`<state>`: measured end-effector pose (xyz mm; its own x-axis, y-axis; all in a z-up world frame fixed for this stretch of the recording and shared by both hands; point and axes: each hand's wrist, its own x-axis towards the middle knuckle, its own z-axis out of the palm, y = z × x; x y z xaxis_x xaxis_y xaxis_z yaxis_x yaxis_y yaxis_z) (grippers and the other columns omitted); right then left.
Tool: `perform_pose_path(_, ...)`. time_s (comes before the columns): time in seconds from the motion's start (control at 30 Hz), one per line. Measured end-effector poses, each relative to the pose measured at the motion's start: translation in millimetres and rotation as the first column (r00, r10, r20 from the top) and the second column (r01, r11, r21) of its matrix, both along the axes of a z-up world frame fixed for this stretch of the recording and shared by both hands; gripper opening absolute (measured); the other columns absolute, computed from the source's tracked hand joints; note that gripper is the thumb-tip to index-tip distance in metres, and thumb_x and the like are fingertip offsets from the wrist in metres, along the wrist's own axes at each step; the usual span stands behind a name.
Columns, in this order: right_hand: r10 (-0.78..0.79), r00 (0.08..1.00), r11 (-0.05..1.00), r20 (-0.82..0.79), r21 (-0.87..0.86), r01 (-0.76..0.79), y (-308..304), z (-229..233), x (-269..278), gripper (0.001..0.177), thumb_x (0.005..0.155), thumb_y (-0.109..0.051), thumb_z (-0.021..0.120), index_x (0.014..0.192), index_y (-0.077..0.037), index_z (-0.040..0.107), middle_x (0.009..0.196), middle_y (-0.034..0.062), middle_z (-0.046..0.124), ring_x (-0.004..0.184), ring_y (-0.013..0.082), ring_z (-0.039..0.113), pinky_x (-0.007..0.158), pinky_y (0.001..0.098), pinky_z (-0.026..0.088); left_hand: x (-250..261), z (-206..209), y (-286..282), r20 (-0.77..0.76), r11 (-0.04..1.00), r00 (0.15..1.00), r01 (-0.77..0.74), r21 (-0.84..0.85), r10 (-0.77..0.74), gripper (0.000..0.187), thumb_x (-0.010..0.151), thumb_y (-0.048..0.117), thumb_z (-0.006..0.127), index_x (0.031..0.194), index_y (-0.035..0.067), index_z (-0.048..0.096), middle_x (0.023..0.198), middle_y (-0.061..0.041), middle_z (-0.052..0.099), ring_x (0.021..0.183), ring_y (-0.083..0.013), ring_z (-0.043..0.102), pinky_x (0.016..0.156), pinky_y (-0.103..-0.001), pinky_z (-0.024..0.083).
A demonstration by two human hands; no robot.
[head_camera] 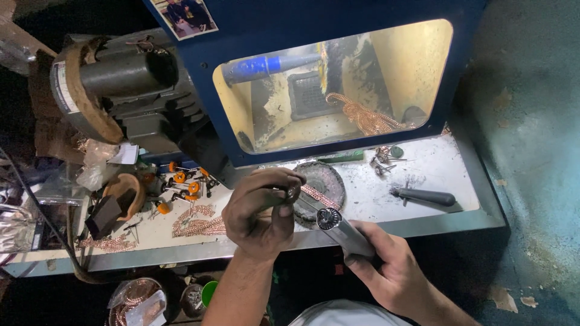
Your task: The person uses a rotary tool to polish a copper-colored metal chain bracelet on a workbench. They hold the bracelet against a rotating grinding wheel, adjust the tool bit, and continue polishing different sections of the bracelet.
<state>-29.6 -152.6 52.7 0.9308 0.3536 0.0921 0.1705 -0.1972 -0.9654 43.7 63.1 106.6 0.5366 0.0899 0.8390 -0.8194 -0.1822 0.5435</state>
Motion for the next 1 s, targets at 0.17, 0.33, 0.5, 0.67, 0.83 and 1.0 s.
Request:
perform_pose_path(0.17,0.018,1.0,1.0,0.003,0.026,-0.018,-0.5,5.4,-0.6,0.042,0.095,-0.028,0.062,0.131,-0.007,0.062,0.081,0.0008,0.069,0.063,0.0136,0.06,0.06,0.0273,0.052,-2.3,-3.6,-1.8,0.024,1.0,1.0,-0.014,0.004,0.014,0.015,0.104,0.021,0.059,0.099,0.007,0.054,0.093,-0.018,0.067,0.081,-0.0318,0.074,0.073,-0.04,0.067)
perform_pose_path(0.33,0.024,1.0,0.998,-0.006,0.065,-0.024,1.4,10.2,-1.6,0.041,0.095,-0.029,0.062,0.129,-0.007,0.062,0.085,0.0022,0.074,0.065,0.0131,0.068,0.063,0.0266,0.056,-4.9,-5.4,-1.1,0.037,0.999,0.999,-0.029,-0.019,0.03,0.017,0.103,0.021,0.059,0.097,0.006,0.054,0.092,-0.018,0.066,0.079,-0.0312,0.073,0.071,-0.041,0.068)
perform_pose_path(0.5,0.047,0.999,0.997,-0.014,0.058,-0.046,1.0,11.1,-1.7,0.04,0.096,-0.027,0.062,0.13,-0.006,0.061,0.083,0.0024,0.07,0.067,0.0144,0.06,0.065,0.028,0.052,-7.1,-5.3,1.0,0.036,0.999,0.999,-0.025,0.023,0.024,0.013,0.102,0.018,0.06,0.098,0.006,0.055,0.093,-0.019,0.068,0.081,-0.0319,0.074,0.075,-0.041,0.067)
perform_pose_path(0.67,0.052,0.999,0.998,-0.011,0.042,-0.052,1.3,14.3,-1.5,0.039,0.095,-0.025,0.063,0.129,-0.007,0.062,0.084,0.0023,0.071,0.069,0.0145,0.062,0.068,0.028,0.054,-6.9,-4.4,1.1,0.046,0.999,0.999,0.003,0.038,-0.005,0.01,0.102,0.015,0.059,0.1,0.007,0.054,0.094,-0.019,0.068,0.081,-0.031,0.075,0.074,-0.039,0.067)
perform_pose_path(0.83,0.038,0.999,0.998,-0.025,0.057,-0.036,2.6,8.8,-1.8,0.04,0.096,-0.029,0.062,0.13,-0.007,0.063,0.084,0.0021,0.07,0.068,0.0139,0.059,0.065,0.0274,0.051,-9.2,-2.4,2.6,0.022,0.999,0.999,0.024,0.038,-0.025,0.013,0.103,0.017,0.058,0.1,0.006,0.053,0.093,-0.022,0.067,0.079,-0.0333,0.074,0.071,-0.041,0.065)
perform_pose_path(1.0,0.003,1.0,1.0,0.019,-0.011,-0.002,4.4,1.8,-1.6,0.04,0.092,-0.024,0.069,0.129,-0.009,0.065,0.091,0.0009,0.074,0.073,0.0126,0.063,0.07,0.0253,0.053,-10.9,-5.1,8.9,-0.053,0.992,0.999,0.0,0.126,0.006,0.019,0.101,0.021,0.058,0.087,0.007,0.058,0.089,-0.015,0.07,0.081,-0.0301,0.074,0.076,-0.04,0.063)
